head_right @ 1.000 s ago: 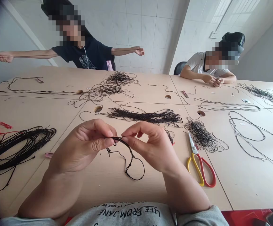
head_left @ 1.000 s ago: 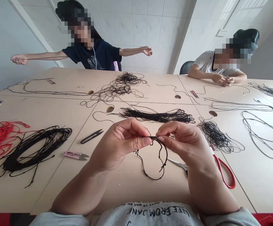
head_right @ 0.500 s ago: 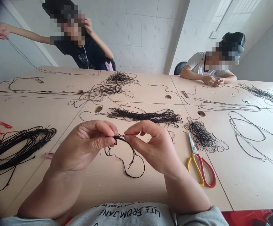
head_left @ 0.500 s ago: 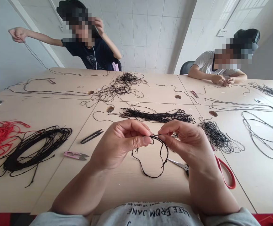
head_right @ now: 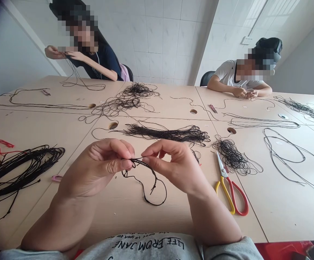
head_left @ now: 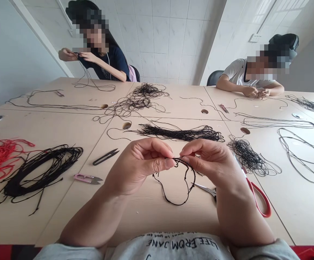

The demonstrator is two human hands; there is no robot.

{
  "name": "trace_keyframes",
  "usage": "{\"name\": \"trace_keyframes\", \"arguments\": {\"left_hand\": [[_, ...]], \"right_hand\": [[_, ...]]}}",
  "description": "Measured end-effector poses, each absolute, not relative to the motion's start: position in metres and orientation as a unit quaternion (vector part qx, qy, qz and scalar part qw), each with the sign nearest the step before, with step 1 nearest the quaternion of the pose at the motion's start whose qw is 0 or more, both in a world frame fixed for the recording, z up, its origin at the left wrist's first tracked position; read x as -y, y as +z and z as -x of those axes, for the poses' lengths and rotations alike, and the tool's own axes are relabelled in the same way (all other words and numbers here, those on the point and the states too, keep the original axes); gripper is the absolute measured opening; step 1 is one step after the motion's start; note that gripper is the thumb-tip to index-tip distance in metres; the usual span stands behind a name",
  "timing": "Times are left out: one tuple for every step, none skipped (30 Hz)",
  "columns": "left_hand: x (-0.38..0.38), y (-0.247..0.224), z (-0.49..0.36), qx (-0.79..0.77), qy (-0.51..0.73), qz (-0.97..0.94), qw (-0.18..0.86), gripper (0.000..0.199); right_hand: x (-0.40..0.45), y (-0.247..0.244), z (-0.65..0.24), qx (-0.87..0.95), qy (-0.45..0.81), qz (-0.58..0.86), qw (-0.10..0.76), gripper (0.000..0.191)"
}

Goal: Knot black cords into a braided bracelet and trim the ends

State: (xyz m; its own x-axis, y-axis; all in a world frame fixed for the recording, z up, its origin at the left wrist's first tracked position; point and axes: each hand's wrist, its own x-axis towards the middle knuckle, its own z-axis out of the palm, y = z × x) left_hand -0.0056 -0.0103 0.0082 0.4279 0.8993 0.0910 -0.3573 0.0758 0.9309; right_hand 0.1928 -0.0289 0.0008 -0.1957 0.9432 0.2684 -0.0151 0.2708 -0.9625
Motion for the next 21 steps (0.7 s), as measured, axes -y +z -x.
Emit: {"name": "trace_keyframes", "arguments": {"left_hand": [[0.01, 0.008, 0.006, -0.274, 0.461, -0.498, 0.681, 0.019], [0.01, 0.008, 0.005, -0.275, 0.461, -0.497, 0.681, 0.018], [0.009, 0.008, 0.005, -0.276, 0.46, -0.496, 0.682, 0.018], [0.009, 0.008, 0.005, -0.276, 0.46, -0.496, 0.683, 0.019], [0.009, 0.008, 0.004, -0.275, 0.46, -0.496, 0.684, 0.019], [0.008, 0.007, 0.004, -0.274, 0.46, -0.495, 0.685, 0.02], [0.008, 0.008, 0.003, -0.273, 0.461, -0.493, 0.686, 0.02], [0.009, 0.008, 0.003, -0.272, 0.463, -0.491, 0.686, 0.02], [0.009, 0.008, 0.003, -0.271, 0.465, -0.488, 0.687, 0.02], [0.009, 0.008, 0.002, -0.269, 0.466, -0.486, 0.689, 0.02], [0.01, 0.008, 0.002, -0.266, 0.467, -0.483, 0.691, 0.02], [0.01, 0.008, 0.002, -0.264, 0.467, -0.482, 0.693, 0.02], [0.01, 0.008, 0.002, -0.261, 0.469, -0.481, 0.694, 0.02], [0.01, 0.008, 0.002, -0.259, 0.47, -0.48, 0.694, 0.02], [0.01, 0.007, 0.002, -0.258, 0.47, -0.481, 0.694, 0.02], [0.01, 0.007, 0.002, -0.257, 0.47, -0.481, 0.693, 0.019], [0.01, 0.007, 0.002, -0.256, 0.471, -0.482, 0.693, 0.019], [0.01, 0.007, 0.002, -0.256, 0.47, -0.482, 0.694, 0.02], [0.01, 0.007, 0.002, -0.256, 0.469, -0.481, 0.695, 0.02], [0.01, 0.007, 0.002, -0.256, 0.469, -0.48, 0.696, 0.02], [0.01, 0.007, 0.002, -0.256, 0.469, -0.479, 0.697, 0.019]], "right_hand": [[0.029, 0.001, -0.193, 0.61, 0.482, 0.374, 0.506, 0.008], [0.028, 0.001, -0.192, 0.604, 0.495, 0.369, 0.504, 0.009], [0.028, 0.001, -0.192, 0.595, 0.508, 0.362, 0.507, 0.01], [0.027, 0.0, -0.191, 0.584, 0.521, 0.355, 0.512, 0.012], [0.026, 0.0, -0.19, 0.569, 0.536, 0.346, 0.519, 0.013], [0.026, -0.001, -0.189, 0.553, 0.555, 0.337, 0.522, 0.015], [0.025, -0.002, -0.187, 0.537, 0.576, 0.325, 0.524, 0.017], [0.025, -0.003, -0.186, 0.523, 0.598, 0.311, 0.522, 0.019], [0.024, -0.004, -0.185, 0.511, 0.618, 0.299, 0.517, 0.021], [0.023, -0.005, -0.184, 0.502, 0.634, 0.289, 0.512, 0.022], [0.023, -0.005, -0.183, 0.494, 0.645, 0.282, 0.51, 0.023], [0.023, -0.006, -0.182, 0.487, 0.651, 0.279, 0.511, 0.023], [0.022, -0.006, -0.182, 0.48, 0.654, 0.278, 0.514, 0.022], [0.022, -0.007, -0.181, 0.474, 0.656, 0.279, 0.517, 0.022], [0.022, -0.007, -0.181, 0.47, 0.656, 0.281, 0.52, 0.022], [0.022, -0.007, -0.181, 0.467, 0.657, 0.281, 0.521, 0.021], [0.022, -0.007, -0.181, 0.464, 0.658, 0.28, 0.523, 0.02], [0.022, -0.007, -0.18, 0.461, 0.658, 0.279, 0.526, 0.02], [0.022, -0.007, -0.18, 0.458, 0.656, 0.279, 0.531, 0.02], [0.022, -0.007, -0.179, 0.455, 0.652, 0.281, 0.537, 0.02], [0.022, -0.007, -0.179, 0.454, 0.646, 0.286, 0.542, 0.021]]}}
